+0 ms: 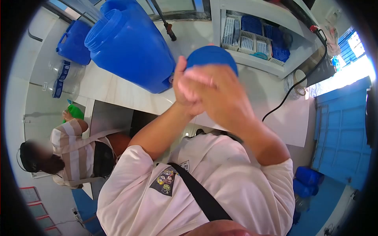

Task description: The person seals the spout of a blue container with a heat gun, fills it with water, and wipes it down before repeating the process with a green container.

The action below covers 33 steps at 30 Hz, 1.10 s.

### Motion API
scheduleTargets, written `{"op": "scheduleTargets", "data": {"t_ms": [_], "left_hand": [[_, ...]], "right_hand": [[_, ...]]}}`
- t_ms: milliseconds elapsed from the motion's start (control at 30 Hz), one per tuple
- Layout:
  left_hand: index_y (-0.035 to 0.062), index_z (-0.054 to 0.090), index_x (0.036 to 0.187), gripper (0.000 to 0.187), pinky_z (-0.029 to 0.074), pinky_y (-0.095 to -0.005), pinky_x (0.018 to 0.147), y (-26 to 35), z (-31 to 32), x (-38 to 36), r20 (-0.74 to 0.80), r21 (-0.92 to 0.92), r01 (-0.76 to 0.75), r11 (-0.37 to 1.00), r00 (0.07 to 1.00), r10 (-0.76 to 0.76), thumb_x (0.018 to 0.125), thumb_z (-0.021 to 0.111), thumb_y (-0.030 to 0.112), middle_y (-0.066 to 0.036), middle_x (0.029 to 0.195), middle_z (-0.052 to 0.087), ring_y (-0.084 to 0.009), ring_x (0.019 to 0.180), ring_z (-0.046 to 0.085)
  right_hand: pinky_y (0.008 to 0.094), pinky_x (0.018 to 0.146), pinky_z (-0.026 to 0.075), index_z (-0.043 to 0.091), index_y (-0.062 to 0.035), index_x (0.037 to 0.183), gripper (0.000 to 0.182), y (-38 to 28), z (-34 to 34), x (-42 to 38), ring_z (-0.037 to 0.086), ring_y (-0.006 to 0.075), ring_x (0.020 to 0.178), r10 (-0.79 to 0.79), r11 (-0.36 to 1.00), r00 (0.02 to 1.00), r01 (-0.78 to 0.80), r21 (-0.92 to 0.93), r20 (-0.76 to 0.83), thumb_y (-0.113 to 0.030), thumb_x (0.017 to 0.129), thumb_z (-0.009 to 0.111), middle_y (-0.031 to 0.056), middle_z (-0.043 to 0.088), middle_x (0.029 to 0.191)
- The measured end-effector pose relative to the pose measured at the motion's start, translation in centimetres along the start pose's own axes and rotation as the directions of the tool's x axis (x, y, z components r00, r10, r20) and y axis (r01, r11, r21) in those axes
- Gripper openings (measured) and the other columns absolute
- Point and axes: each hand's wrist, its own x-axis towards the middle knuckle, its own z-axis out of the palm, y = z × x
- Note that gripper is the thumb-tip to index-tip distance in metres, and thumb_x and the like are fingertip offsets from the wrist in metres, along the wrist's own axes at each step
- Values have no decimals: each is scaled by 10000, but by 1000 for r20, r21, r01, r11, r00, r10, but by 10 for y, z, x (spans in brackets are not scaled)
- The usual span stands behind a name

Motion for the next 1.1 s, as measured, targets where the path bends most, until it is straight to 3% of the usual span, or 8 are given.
{"op": "scheduleTargets", "data": {"t_ms": [67, 167, 233, 400, 733, 900, 1000, 1100], "left_hand": [[134, 376, 1529, 786, 299, -559, 1192, -5, 1, 1, 125, -379, 119, 918, 989, -77, 963, 386, 678, -160, 1514, 460, -331, 1448, 385], [121, 340, 1543, 823, 327, -566, 1173, 20, 8, 0, -28, 27, -73, 997, 997, 74, 957, 386, 698, -171, 1543, 411, -349, 1429, 406], [117, 362, 1528, 819, 364, -531, 1155, 19, 3, 5, 19, 67, -105, 992, 994, 104, 955, 403, 701, -154, 1511, 453, -338, 1392, 451], [114, 373, 1521, 843, 415, -455, 1124, -12, -2, -12, 161, -141, 17, 990, 987, 6, 964, 357, 747, -129, 1467, 498, -280, 1330, 518], [58, 436, 1489, 1002, 356, -358, 1091, 25, -16, 2, 171, 854, -193, 483, 981, 90, 803, 694, 740, -65, 1437, 470, -182, 1331, 441], [77, 354, 1547, 946, 368, -399, 1127, 13, -11, 6, 130, 776, -262, 574, 957, 261, 894, 589, 721, -124, 1460, 490, -230, 1361, 452], [134, 277, 1575, 942, 395, -498, 1141, 26, 6, 6, 173, 112, -157, 981, 976, 136, 920, 362, 805, -201, 1515, 422, -347, 1408, 427], [136, 293, 1566, 901, 376, -524, 1151, 34, 19, 1, 127, 103, -207, 973, 973, 193, 926, 410, 759, -213, 1522, 417, -365, 1420, 411]], "right_hand": [[406, 916, 525, 770, -133, 1054, 331, 22, -12, 18, 649, 288, 1051, 56, 996, 994, -61, -58, -90, 16, 781, 656, 87, 677, 1169], [402, 914, 517, 774, -135, 1058, 318, 32, -23, 10, 644, 267, 1038, 148, 974, 970, -178, -144, -195, 14, 796, 672, 84, 679, 1169], [402, 921, 516, 763, -139, 1085, 342, 10, -13, -11, 637, 260, 1048, 90, 994, 994, -87, -60, 66, 28, 800, 673, 75, 681, 1175], [397, 921, 520, 760, -146, 1135, 395, 12, -17, 18, 635, 271, 1022, -21, 993, 981, -3, -121, -191, 20, 784, 686, 65, 672, 1153], [383, 858, 550, 765, -109, 1031, 322, 36, -45, 39, 658, 305, 1024, -116, 984, 993, 113, -135, -18, 31, 786, 610, 89, 684, 1152], [393, 866, 543, 768, -110, 1061, 346, 12, -19, 34, 655, 298, 1008, -215, 976, 966, 219, 10, -145, 11, 756, 659, 95, 681, 1144], [400, 881, 541, 777, -102, 1025, 317, 7, 4, 11, 653, 297, 1020, -239, 969, 962, 246, 39, -132, 17, 747, 682, 94, 678, 1133], [395, 888, 541, 770, -93, 1020, 319, 21, -2, 5, 651, 291, 1038, -322, 933, 944, 330, 144, -78, 35, 739, 686, 92, 680, 1134]]}}
